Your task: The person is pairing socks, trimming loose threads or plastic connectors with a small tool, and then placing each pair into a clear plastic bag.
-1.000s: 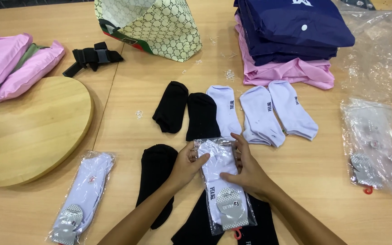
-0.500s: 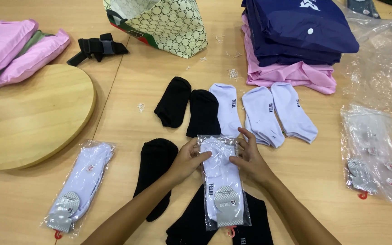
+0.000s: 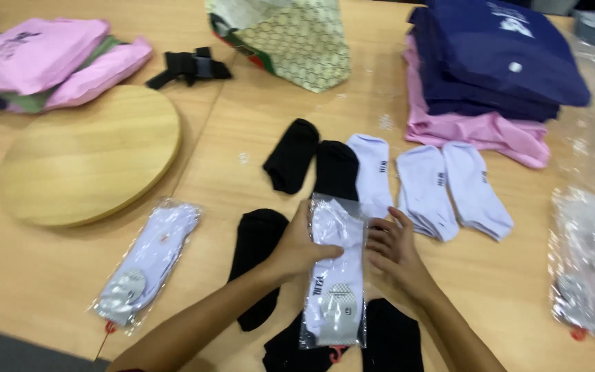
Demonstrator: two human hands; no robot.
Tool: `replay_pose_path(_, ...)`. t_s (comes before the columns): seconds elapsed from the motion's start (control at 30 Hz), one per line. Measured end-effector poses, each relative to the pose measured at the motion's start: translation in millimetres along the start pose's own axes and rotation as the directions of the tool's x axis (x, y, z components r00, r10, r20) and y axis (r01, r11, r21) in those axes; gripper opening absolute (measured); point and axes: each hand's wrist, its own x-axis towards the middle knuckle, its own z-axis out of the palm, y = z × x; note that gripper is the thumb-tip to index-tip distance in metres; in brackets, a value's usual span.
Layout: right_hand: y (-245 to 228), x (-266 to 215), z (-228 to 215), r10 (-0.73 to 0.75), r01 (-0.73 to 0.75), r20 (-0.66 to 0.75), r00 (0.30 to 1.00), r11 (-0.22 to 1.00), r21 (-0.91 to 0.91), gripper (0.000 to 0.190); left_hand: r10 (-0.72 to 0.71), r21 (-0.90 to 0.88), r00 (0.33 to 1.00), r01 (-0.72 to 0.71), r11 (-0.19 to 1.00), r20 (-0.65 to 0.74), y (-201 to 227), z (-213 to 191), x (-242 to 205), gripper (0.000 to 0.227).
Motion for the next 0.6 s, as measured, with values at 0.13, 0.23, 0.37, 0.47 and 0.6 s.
replay_pose_path(0.13, -23, 0, 8, 0.110, -0.112, -0.109, 0.988, 0.994, -0.006, 0.071, 0.018, 0.193, 0.993, 0.005, 0.981, -0.116, 61, -53, -24, 0.090)
replay_pose_path(0.23, -33, 2, 14, 0.168, -0.179, -0.161, 0.972, 0.983, -0.052, 0.051, -0.123, 0.264, 0.951, 0.201, 0.943, -0.283, 126, -93, -55, 0.101)
replay_pose_path(0.37, -36, -2, 16, 0.218, -0.241, -0.197, 0.956, 0.965, -0.102, 0.044, -0.152, 0.346, 0.888, 0.320, 0.882, -0.435, 113, -201, -54, 0.117)
replay_pose_path(0.47, -38, -2, 18, 0.234, -0.255, -0.212, 0.949, 0.964, -0.080, 0.042, -0.287, 0.309, 0.862, 0.432, 0.848, -0.419, 97, -241, -68, 0.052)
replay_pose_path(0.6, -38, -1, 18, 0.238, -0.274, -0.239, 0.941, 0.953, -0.132, 0.039, -0.351, 0.471, 0.765, 0.620, 0.627, -0.540, 76, -274, -77, 0.092)
